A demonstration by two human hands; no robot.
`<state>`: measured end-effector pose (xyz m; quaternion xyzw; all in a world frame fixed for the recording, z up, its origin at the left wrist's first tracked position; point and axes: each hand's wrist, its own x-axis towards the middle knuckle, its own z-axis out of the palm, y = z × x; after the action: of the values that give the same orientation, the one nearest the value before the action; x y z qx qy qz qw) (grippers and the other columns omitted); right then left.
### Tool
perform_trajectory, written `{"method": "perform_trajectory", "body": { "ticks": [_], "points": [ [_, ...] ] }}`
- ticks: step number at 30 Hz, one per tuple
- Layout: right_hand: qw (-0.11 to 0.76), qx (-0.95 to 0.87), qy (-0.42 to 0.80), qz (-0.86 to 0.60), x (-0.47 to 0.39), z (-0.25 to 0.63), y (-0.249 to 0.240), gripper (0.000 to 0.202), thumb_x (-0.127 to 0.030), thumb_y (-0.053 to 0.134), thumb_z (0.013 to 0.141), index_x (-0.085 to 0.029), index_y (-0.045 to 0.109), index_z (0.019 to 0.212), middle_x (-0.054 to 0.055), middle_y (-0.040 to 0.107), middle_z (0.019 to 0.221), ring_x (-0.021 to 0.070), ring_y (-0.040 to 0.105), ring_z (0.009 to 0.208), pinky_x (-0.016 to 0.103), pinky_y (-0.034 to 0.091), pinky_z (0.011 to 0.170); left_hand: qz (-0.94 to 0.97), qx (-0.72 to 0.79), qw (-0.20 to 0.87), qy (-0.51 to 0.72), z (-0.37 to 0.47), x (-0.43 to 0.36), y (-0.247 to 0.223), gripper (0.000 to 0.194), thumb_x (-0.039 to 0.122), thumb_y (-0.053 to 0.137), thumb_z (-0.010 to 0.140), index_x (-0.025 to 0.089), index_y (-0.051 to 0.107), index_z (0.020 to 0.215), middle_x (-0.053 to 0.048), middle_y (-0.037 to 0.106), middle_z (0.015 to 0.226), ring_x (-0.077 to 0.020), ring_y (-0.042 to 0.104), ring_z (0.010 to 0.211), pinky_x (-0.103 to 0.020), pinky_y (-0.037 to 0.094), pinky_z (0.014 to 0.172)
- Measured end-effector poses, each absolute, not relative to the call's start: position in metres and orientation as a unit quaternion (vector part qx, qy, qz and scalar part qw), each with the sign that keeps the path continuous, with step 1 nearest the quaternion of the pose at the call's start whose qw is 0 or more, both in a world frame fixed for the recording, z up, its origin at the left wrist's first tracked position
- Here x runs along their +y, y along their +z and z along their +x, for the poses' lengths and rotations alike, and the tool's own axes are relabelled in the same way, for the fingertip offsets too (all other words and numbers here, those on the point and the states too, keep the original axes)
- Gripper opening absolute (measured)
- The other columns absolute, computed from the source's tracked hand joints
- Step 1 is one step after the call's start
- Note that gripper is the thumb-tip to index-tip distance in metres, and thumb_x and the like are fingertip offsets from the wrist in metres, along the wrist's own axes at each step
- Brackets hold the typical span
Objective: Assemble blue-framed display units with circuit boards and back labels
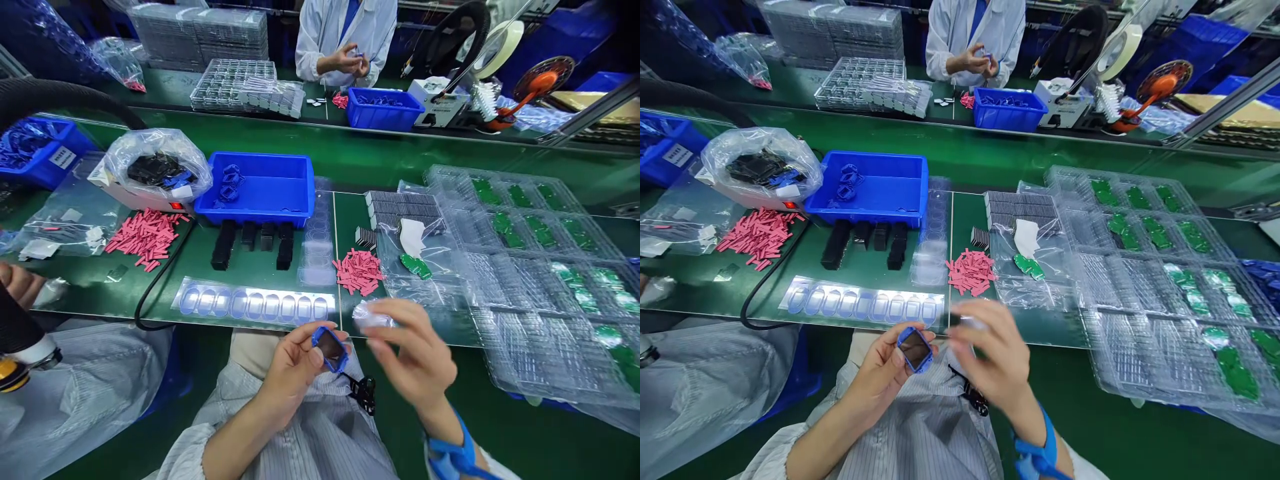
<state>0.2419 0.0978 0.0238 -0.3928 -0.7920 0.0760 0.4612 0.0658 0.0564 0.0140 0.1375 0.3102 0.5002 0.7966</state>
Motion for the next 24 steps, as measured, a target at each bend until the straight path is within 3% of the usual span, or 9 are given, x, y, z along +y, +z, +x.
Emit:
{"method": "perform_trajectory", "body": {
  "ticks": [2, 5, 9, 13, 16, 20, 24],
  "points": [
    [0.447, -0.762, 0.018, -0.468, 0.13, 0.257, 0.013, 0.006, -0.022, 0.056, 0.087, -0.025, 0.058, 0.092, 0.004, 0.067, 0.095, 0.0212, 0.063, 0.091, 0.041, 0.05, 0.081, 0.131, 0.32, 0.793, 0.502, 0.063, 0.056, 0.013, 0.035, 0.037, 0.079, 0.065, 0.022, 0.073, 0.096, -0.004, 0.077, 0.092, -0.0159, 0.07, 0.083, -0.025, 0.052, 0.08],
    [0.365, -0.776, 0.014, -0.513, 0.191, 0.279, -0.005, 0.028, -0.032, 0.06, 0.085, -0.019, 0.059, 0.109, 0.012, 0.067, 0.105, 0.0292, 0.06, 0.098, 0.049, 0.047, 0.083, 0.133, 0.335, 0.793, 0.491, 0.059, 0.054, 0.011, 0.034, 0.036, 0.079, 0.066, 0.022, 0.073, 0.096, -0.004, 0.076, 0.093, -0.0159, 0.07, 0.085, -0.023, 0.052, 0.079],
    [0.235, -0.821, 0.04, -0.518, 0.252, 0.288, -0.019, 0.048, -0.039, 0.067, 0.077, -0.013, 0.059, 0.116, 0.017, 0.063, 0.116, 0.0344, 0.055, 0.108, 0.05, 0.042, 0.088, 0.138, 0.332, 0.799, 0.482, 0.057, 0.05, 0.009, 0.034, 0.036, 0.079, 0.066, 0.023, 0.073, 0.097, -0.003, 0.076, 0.093, -0.0149, 0.071, 0.086, -0.021, 0.052, 0.078],
    [0.164, -0.835, 0.061, -0.522, 0.275, 0.28, -0.022, 0.034, -0.04, 0.068, 0.075, -0.017, 0.067, 0.1, 0.015, 0.066, 0.11, 0.0346, 0.055, 0.106, 0.05, 0.038, 0.089, 0.133, 0.336, 0.795, 0.487, 0.055, 0.046, 0.008, 0.035, 0.036, 0.079, 0.066, 0.022, 0.072, 0.098, -0.004, 0.076, 0.094, -0.0162, 0.071, 0.086, -0.023, 0.053, 0.079],
    [0.156, -0.829, 0.085, -0.53, 0.281, 0.276, -0.02, 0.025, -0.038, 0.067, 0.076, -0.017, 0.068, 0.089, 0.015, 0.069, 0.098, 0.0346, 0.058, 0.098, 0.051, 0.039, 0.085, 0.13, 0.341, 0.796, 0.483, 0.053, 0.045, 0.007, 0.036, 0.036, 0.081, 0.064, 0.021, 0.073, 0.096, -0.005, 0.076, 0.093, -0.0168, 0.071, 0.085, -0.024, 0.053, 0.077],
    [0.219, -0.824, 0.13, -0.506, 0.263, 0.268, -0.002, 0.032, -0.037, 0.065, 0.08, -0.015, 0.064, 0.102, 0.016, 0.066, 0.108, 0.034, 0.058, 0.105, 0.054, 0.041, 0.09, 0.128, 0.343, 0.806, 0.466, 0.05, 0.046, 0.007, 0.042, 0.038, 0.081, 0.063, 0.022, 0.072, 0.102, -0.005, 0.076, 0.092, -0.0147, 0.07, 0.083, -0.021, 0.051, 0.075],
    [0.265, -0.846, 0.237, -0.398, 0.204, 0.246, 0.028, 0.041, -0.051, 0.064, 0.079, -0.024, 0.06, 0.11, 0.006, 0.064, 0.118, 0.0229, 0.06, 0.109, 0.041, 0.05, 0.09, 0.134, 0.298, 0.822, 0.466, 0.047, 0.05, 0.008, 0.039, 0.043, 0.076, 0.067, 0.021, 0.073, 0.1, -0.007, 0.071, 0.112, -0.0189, 0.065, 0.103, -0.026, 0.048, 0.088]
  ]
}}
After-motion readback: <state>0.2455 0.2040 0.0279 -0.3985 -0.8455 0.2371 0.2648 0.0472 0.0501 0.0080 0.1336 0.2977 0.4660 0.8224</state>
